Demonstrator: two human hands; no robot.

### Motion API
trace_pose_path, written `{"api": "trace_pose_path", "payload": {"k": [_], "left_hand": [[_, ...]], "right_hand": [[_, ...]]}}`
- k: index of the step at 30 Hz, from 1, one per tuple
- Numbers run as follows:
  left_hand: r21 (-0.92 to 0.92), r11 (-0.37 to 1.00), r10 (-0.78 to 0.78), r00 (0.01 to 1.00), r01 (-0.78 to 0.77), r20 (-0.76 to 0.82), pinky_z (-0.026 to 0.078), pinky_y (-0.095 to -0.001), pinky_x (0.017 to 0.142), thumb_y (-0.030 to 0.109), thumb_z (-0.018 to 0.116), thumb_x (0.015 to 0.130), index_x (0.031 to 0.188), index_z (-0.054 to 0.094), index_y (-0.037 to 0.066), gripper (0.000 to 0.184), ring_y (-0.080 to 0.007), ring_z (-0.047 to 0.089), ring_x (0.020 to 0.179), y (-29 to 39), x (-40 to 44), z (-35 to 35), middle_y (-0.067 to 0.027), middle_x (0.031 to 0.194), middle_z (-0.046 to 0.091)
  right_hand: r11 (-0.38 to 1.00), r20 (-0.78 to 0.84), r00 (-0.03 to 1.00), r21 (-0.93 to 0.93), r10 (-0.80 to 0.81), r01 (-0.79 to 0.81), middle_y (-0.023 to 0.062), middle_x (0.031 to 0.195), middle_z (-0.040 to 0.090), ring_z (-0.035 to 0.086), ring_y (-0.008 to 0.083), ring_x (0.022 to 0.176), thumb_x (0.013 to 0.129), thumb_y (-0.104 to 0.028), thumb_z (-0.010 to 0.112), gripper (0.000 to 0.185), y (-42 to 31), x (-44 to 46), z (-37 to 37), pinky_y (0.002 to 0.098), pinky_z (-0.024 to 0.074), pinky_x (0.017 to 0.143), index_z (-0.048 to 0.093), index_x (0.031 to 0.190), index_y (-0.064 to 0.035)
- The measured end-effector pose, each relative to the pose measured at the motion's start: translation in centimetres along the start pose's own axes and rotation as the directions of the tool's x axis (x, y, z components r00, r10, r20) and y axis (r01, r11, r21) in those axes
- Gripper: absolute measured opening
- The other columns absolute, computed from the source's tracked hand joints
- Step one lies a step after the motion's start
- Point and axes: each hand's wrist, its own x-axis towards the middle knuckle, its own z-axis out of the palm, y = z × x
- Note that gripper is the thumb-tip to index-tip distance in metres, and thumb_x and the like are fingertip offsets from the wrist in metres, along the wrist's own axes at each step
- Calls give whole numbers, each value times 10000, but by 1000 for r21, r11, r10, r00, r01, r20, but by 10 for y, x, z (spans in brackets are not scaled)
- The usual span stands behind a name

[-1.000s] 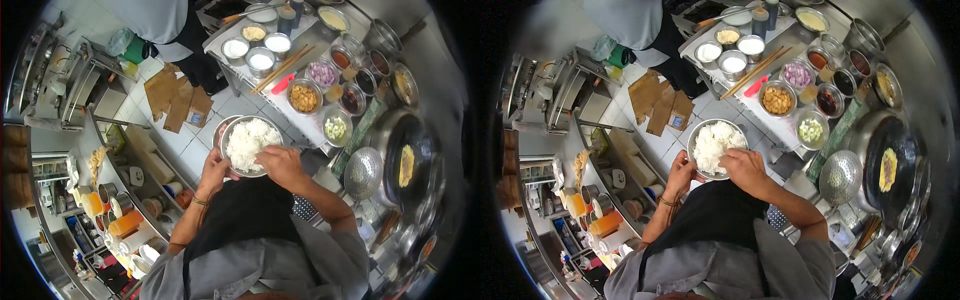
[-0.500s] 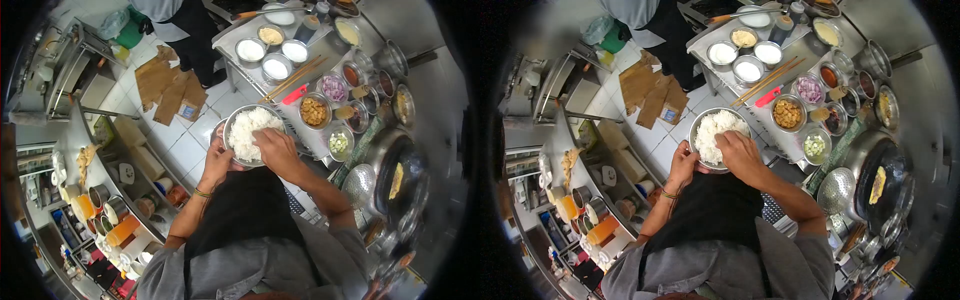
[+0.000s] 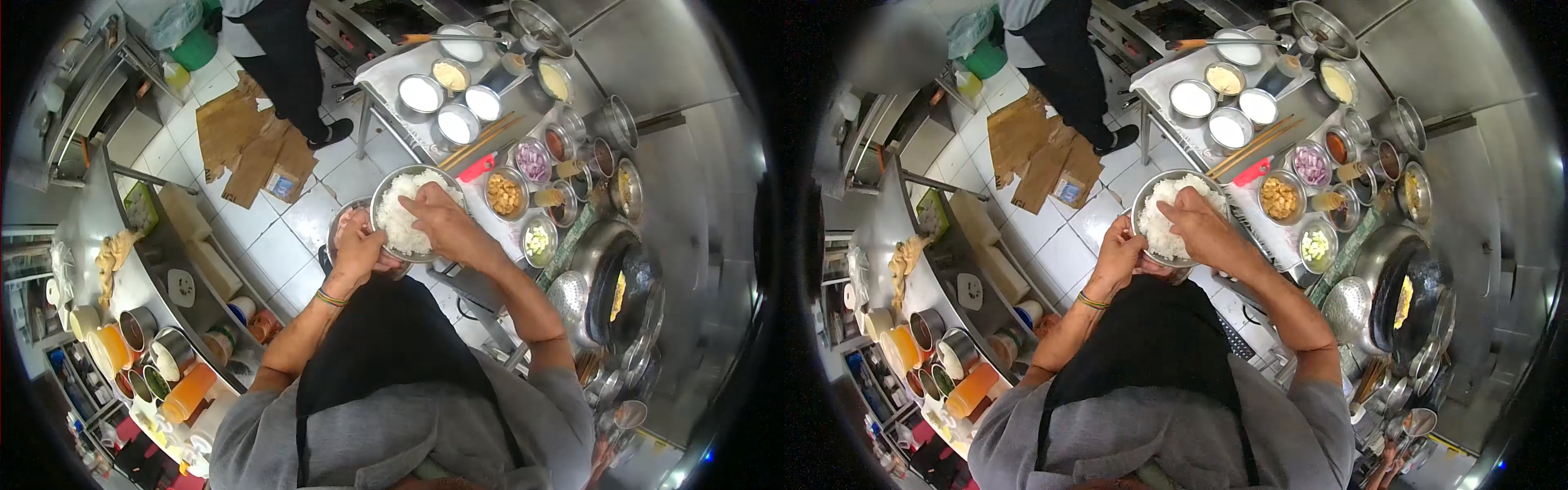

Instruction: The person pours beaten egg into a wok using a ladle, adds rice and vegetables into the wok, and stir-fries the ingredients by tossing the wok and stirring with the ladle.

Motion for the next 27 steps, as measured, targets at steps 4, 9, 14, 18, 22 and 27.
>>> {"api": "trace_pose_path", "payload": {"k": [4,9,14,18,22,27], "left_hand": [[48,996,78,997,-78,-14,590,-345,404,-66,500,860,1033,478,-21,180,-275,680,538,9,-1,-7,-176,864,627],[-23,999,24,999,-25,-42,588,-358,393,-63,506,831,978,436,29,188,-272,684,528,26,1,1,-136,746,619],[-33,999,15,1000,-15,-15,606,-372,420,-53,491,849,1009,424,35,194,-298,687,522,23,9,2,-166,774,631],[-18,999,-27,1000,27,-8,624,-380,458,-56,490,854,1007,416,30,191,-309,692,545,33,3,14,-174,785,633],[65,997,31,999,-29,-16,631,-365,480,-56,487,865,1017,419,-7,174,-304,698,589,21,9,16,-193,834,634],[70,998,4,1000,-4,2,635,-325,497,-60,475,878,1048,440,-63,174,-273,699,636,23,7,25,-200,922,631]], "right_hand": [[996,-36,999,-79,26,-29,174,1096,563,564,354,1050,815,-3,662,473,-15,-12,-34,401,462,909,581,1281,-1],[964,-106,994,-262,17,-45,200,1054,606,583,387,1025,819,-93,703,425,-4,-39,-21,451,483,902,580,1206,29],[923,-156,985,-385,-80,14,193,1034,606,589,372,988,817,-85,698,367,15,-33,1,435,500,852,575,1141,37],[957,-140,990,-288,-26,-16,187,1023,595,590,364,977,810,-44,670,296,33,-36,2,425,498,843,600,1084,45],[998,-251,968,-57,-6,-8,166,980,581,604,346,945,781,-7,640,338,15,-35,-13,406,499,834,631,1116,44],[999,-305,952,-4,-37,37,140,997,578,590,323,975,792,-1,631,401,17,-31,-6,389,493,827,620,1191,43]]}}
